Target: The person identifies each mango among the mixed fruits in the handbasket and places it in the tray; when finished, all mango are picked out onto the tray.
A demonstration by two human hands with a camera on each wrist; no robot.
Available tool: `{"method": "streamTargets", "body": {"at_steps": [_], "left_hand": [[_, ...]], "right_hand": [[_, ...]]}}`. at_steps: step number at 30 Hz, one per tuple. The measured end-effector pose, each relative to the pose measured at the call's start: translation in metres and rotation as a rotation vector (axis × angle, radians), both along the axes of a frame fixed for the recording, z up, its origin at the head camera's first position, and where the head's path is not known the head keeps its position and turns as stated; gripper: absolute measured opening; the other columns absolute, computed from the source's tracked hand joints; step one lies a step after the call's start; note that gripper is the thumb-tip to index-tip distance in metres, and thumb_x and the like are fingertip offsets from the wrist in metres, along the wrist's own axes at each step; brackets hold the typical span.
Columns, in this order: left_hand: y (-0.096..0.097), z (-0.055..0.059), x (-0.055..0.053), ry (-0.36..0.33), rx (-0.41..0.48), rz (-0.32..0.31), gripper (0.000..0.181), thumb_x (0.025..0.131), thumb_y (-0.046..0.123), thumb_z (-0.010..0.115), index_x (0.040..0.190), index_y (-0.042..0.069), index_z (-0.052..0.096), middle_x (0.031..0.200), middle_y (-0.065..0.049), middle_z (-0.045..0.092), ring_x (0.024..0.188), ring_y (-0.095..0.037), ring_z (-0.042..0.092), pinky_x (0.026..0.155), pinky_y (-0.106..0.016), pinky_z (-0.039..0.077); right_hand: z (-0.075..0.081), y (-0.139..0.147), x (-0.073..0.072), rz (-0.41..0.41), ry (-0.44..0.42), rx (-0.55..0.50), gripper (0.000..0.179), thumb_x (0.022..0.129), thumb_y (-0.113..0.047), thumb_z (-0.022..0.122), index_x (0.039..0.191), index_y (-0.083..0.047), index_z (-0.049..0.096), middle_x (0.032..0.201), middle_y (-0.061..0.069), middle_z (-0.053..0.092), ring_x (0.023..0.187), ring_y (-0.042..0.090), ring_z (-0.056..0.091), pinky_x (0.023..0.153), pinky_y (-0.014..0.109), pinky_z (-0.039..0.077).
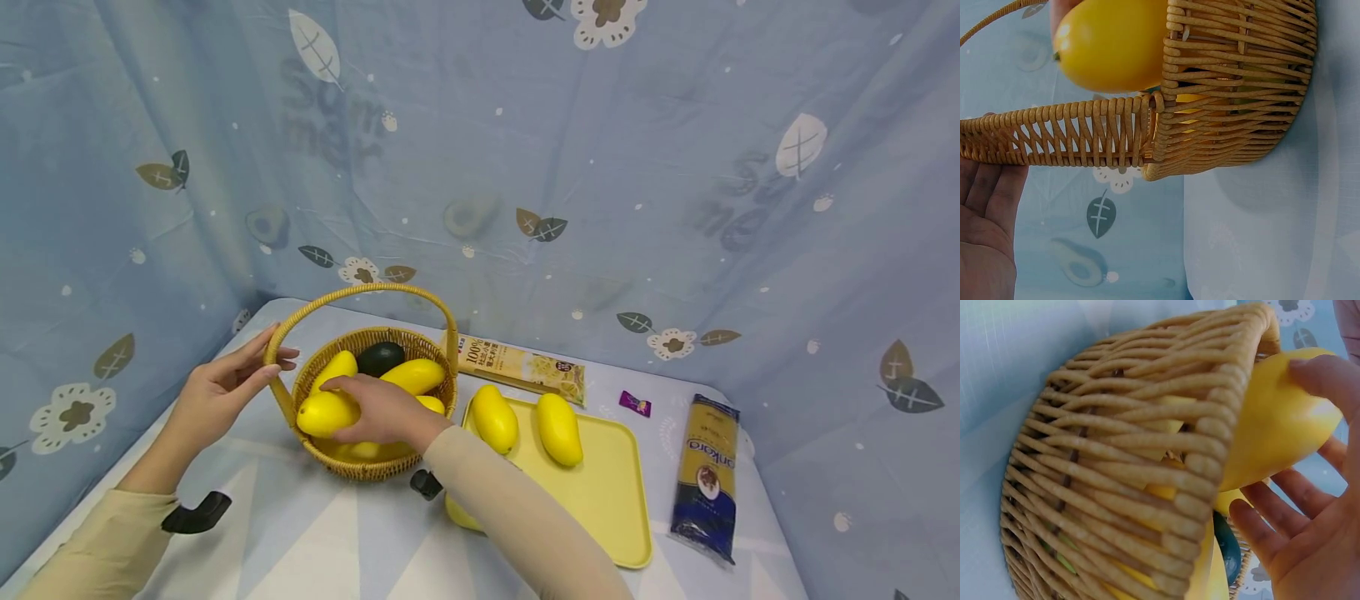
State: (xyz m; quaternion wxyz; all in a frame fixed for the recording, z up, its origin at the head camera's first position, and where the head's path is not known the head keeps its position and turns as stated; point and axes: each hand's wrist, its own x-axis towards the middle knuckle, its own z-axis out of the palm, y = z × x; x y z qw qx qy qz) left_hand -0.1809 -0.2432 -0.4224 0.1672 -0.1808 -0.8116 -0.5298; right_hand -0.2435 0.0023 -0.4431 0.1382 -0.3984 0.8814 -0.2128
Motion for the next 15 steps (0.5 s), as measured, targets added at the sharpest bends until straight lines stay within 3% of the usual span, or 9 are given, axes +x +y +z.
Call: {"method": "streamTargets", "body": {"at_steps": [4,11,15], "left_hand": [[0.0008,0.0003,0.0,0.007,-0.005,-0.006,0.06,0.1,0.0,0.061,0.154,0.021,0.047,0.125,-0.018,0.069,0.108,-0.001,0.067,0.092,-0.012,0.051],[0.0012,0.0002,0.0,0.009,0.009,-0.02,0.059,0.101,-0.001,0.061,0.154,0.02,0.047,0.126,-0.019,0.069,0.108,-0.001,0.067,0.092,-0.013,0.05],[0.0012,0.0003,0.0006,0.021,0.007,-0.02,0.06,0.1,-0.002,0.061,0.154,0.018,0.047,0.125,-0.02,0.069,0.108,0.0,0.067,0.092,-0.012,0.05]], "right_hand": [[0.0032,0.0,0.0042,0.006,-0.033,-0.017,0.071,0.093,-0.049,0.072,0.155,-0.035,0.041,0.147,-0.002,0.049,0.116,0.008,0.055,0.103,0.027,0.047],[0.0033,-0.0008,0.0066,0.026,-0.021,0.022,0.073,0.096,-0.041,0.071,0.159,-0.036,0.035,0.156,-0.008,0.044,0.137,0.009,0.047,0.113,0.029,0.04],[0.0041,0.0005,0.0075,0.027,-0.018,0.001,0.073,0.095,-0.04,0.073,0.157,-0.032,0.036,0.15,-0.01,0.05,0.127,0.006,0.053,0.109,0.026,0.043]]}}
